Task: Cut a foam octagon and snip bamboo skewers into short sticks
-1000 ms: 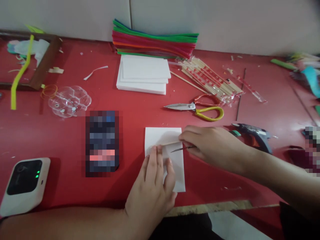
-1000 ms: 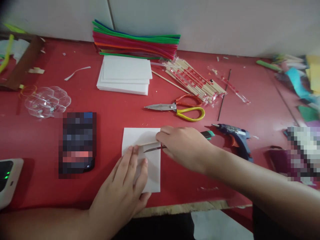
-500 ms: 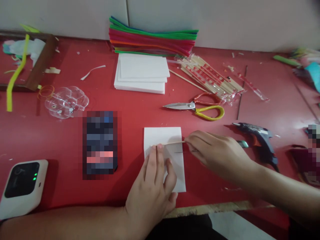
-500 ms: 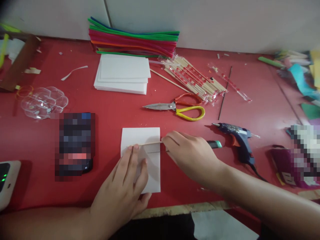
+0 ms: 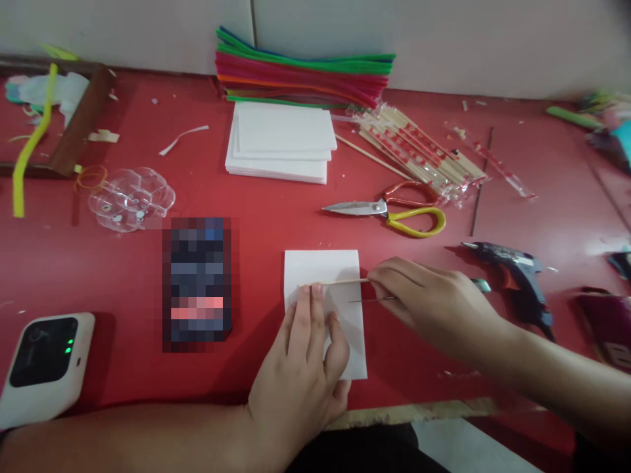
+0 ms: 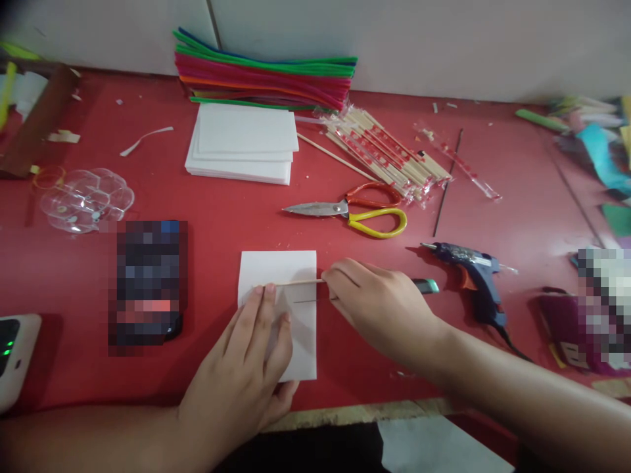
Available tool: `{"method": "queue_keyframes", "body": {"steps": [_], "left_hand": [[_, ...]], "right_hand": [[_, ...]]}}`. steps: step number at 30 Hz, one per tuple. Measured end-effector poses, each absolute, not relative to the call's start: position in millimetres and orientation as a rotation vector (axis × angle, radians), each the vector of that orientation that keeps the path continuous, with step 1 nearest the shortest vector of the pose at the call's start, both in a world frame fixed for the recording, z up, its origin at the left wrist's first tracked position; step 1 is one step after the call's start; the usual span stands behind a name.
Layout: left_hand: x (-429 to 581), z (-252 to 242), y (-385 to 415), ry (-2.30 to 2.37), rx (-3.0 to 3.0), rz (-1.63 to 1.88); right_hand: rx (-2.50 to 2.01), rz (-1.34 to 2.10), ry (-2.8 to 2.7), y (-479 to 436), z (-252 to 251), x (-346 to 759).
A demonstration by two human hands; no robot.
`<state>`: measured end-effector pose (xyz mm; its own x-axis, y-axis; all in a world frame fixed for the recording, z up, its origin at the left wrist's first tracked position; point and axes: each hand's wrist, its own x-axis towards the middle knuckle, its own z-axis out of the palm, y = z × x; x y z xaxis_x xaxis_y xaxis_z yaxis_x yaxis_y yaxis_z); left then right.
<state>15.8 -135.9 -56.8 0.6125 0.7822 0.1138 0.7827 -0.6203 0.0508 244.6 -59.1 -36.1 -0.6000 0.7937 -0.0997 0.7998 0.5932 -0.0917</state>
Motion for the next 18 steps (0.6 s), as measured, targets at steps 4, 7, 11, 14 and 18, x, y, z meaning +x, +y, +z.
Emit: {"method": "queue_keyframes", "body": {"steps": [4, 7, 11, 14, 18], "left_hand": [[15.6, -56.6, -134.2, -1.357, -2.799, -0.202], [15.3, -55.7, -133.0, -1.359, -2.803, -0.172], [15.1, -55.2, -132.3, -1.311, -2.822, -0.172], [15.0, -56.0, -132.3, -1.297, -2.825, -0.184], [14.5, -56.3, -131.3, -1.293, -2.818, -0.206]], "right_hand": [[1.389, -0.221, 2.773, -58.2, -36.0, 244.2], [1.383, -0.263, 2.774, -56.7, -35.2, 244.9], [1.299, -0.262, 2.773, -52.7, -33.6, 247.0], [1.258, -0.282, 2.774, -50.0, -32.6, 248.1], [1.268, -0.306, 2.755, -49.4, -31.9, 247.2]]}}
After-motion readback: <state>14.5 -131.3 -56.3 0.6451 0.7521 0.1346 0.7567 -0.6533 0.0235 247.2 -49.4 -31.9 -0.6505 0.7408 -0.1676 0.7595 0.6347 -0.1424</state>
